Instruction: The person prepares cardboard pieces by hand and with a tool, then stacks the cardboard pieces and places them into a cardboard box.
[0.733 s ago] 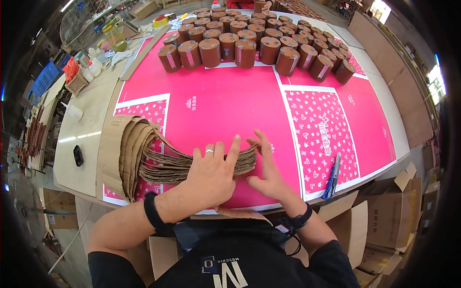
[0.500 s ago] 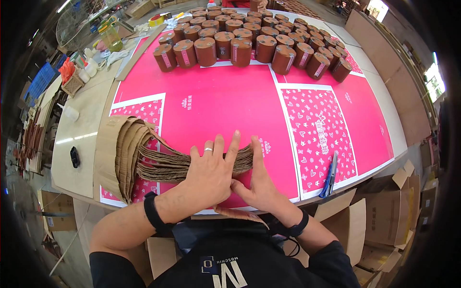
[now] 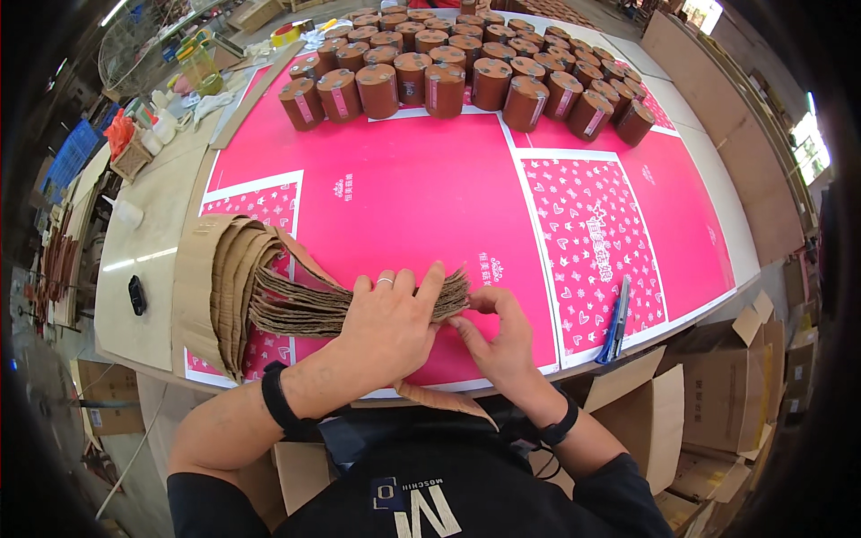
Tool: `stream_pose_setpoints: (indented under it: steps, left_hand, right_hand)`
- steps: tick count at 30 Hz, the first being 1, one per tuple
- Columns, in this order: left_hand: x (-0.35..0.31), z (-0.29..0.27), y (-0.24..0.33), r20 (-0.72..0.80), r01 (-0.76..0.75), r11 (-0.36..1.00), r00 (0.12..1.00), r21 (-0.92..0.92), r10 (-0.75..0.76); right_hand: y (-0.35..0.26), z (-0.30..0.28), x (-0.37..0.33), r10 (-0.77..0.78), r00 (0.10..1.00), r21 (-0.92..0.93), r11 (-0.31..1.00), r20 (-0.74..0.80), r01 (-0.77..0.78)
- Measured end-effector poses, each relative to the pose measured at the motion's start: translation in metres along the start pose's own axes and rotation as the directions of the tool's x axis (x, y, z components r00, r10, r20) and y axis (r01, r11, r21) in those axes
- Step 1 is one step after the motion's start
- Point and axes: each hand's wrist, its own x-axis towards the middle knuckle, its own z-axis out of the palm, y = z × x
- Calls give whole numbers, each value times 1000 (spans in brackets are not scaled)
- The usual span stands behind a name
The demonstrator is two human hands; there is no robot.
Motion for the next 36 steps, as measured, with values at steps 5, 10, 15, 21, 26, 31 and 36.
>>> stream_pose_setpoints:
  steps: [5,10,15,21,26,31,36]
  left_hand:
    - [0,3,-1,-23,-6,1000,1000,-8,6]
    - [-1,3,0,-78,-35,999,996,17,36]
    - [-1,11,-7,-104,-23,1000,994,12,24]
    - [-14,-31,-39,114,97,995,989,-12,-95]
    - [-21,-39,-57,263,63,997,964,-49,-48]
    - [-31,-13,-49,71,30,991,997,-128,-21]
    - [-35,-7,-48,9,34,988,999,-151,-33]
  right_hand:
    - [-4,-11,10,33,995,-118,993,98,-22]
    - [-24,-19,39,-223,947,-205,940,231,272]
    - [-19,-3,45,-133,903,-118,973,409,197]
    - [-21,-40,54,-27,963,-326,938,270,117]
    - [-24,-81,62,108,980,-399,917,169,-32]
    - [-34,-79,57,-67,918,-829,409,390,382]
    - [-58,-27,74,-79,809,-647,558,583,520]
